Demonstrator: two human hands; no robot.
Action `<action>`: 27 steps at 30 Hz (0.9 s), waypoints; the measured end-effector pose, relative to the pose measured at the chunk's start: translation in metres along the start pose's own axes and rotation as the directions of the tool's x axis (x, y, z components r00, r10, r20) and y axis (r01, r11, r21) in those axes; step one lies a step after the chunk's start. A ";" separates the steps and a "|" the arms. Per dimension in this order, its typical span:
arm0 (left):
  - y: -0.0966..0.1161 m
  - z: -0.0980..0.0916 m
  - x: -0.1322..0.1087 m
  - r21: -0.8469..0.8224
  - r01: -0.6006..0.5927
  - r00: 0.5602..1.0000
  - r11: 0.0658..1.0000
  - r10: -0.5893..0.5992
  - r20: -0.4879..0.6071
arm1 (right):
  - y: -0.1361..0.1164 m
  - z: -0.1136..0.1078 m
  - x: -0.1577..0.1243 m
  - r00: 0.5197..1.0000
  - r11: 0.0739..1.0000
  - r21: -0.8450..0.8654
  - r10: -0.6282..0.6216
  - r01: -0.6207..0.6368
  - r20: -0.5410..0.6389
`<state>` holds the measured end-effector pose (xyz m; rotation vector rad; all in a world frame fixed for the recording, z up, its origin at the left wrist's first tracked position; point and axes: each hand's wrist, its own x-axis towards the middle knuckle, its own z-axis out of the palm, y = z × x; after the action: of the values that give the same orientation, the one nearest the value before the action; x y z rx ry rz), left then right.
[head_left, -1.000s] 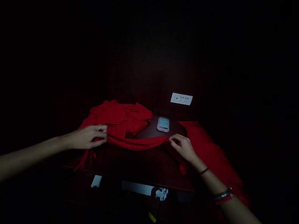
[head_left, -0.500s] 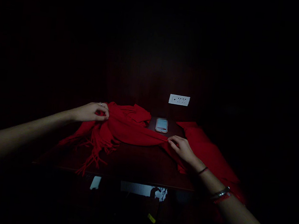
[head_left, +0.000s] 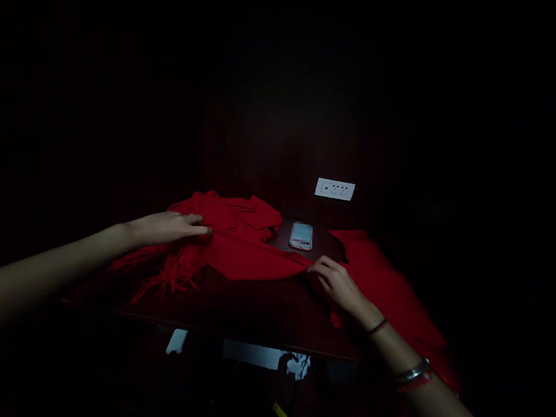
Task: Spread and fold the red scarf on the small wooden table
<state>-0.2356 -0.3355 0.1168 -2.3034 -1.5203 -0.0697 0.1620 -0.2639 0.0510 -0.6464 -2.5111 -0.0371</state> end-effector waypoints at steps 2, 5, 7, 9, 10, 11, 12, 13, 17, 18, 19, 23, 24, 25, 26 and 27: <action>0.004 0.004 -0.006 0.025 -0.080 0.996 0.996 0.078 0.052 | 0.004 0.002 0.000 1.000 1.000 0.009 0.003 -0.003 -0.014; 0.015 0.011 -0.012 0.016 -0.024 1.000 1.000 0.025 -0.005 | 0.005 0.004 -0.001 1.000 1.000 0.022 0.007 -0.007 -0.017; 0.024 0.018 -0.016 -0.043 0.082 0.990 0.996 -0.086 -0.112 | 0.002 0.005 0.000 1.000 1.000 0.025 0.017 -0.017 -0.011; 0.032 0.024 -0.020 -0.118 0.177 0.960 0.977 -0.198 -0.198 | -0.001 0.006 0.000 0.999 0.999 0.013 0.032 -0.032 0.000; 0.034 0.026 -0.022 -0.140 0.209 0.946 0.968 -0.237 -0.221 | -0.003 0.006 0.000 0.999 0.999 0.001 0.042 -0.042 0.003; 0.035 0.026 -0.023 -0.142 0.237 0.937 0.961 -0.265 -0.229 | -0.004 0.007 0.001 0.999 0.999 -0.012 0.051 -0.051 0.004; 0.036 0.025 -0.025 -0.127 0.263 0.931 0.956 -0.286 -0.226 | -0.004 0.007 0.001 0.998 0.998 -0.020 0.060 -0.060 0.001; 0.035 0.022 -0.026 -0.097 0.295 0.926 0.951 -0.309 -0.217 | -0.004 0.008 0.001 0.997 0.997 -0.021 0.071 -0.071 -0.007; 0.027 0.008 -0.028 0.098 0.415 0.902 0.904 -0.396 -0.170 | -0.003 0.008 0.003 0.991 0.994 0.038 0.107 -0.104 -0.079; 0.024 0.005 -0.027 0.133 0.419 0.903 0.898 -0.397 -0.161 | -0.003 0.008 0.004 0.990 0.994 0.047 0.106 -0.102 -0.090; 0.020 0.004 -0.026 0.151 0.415 0.906 0.897 -0.394 -0.153 | -0.003 0.007 0.005 0.990 0.994 0.047 0.102 -0.099 -0.092; 0.000 0.006 -0.022 0.044 0.445 0.889 0.895 -0.435 -0.144 | -0.005 0.006 0.006 0.993 0.995 0.006 0.103 -0.103 -0.050; -0.004 0.007 -0.021 -0.006 0.442 0.889 0.897 -0.438 -0.134 | -0.005 0.007 0.005 0.993 0.994 0.002 0.109 -0.109 -0.043; -0.007 0.009 -0.022 -0.056 0.425 0.896 0.903 -0.429 -0.116 | -0.005 0.007 0.005 0.993 0.994 0.005 0.114 -0.114 -0.040; -0.009 0.011 -0.022 -0.102 0.396 0.909 0.912 -0.405 -0.093 | -0.004 0.008 0.004 0.992 0.993 0.015 0.119 -0.118 -0.043; -0.011 0.013 -0.024 -0.142 0.357 0.927 0.923 -0.369 -0.068 | -0.003 0.008 0.003 0.991 0.992 0.030 0.124 -0.123 -0.049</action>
<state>-0.2573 -0.3483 0.1016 -2.0448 -1.9234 -0.3784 0.1542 -0.2640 0.0458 -0.7789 -2.4142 0.0254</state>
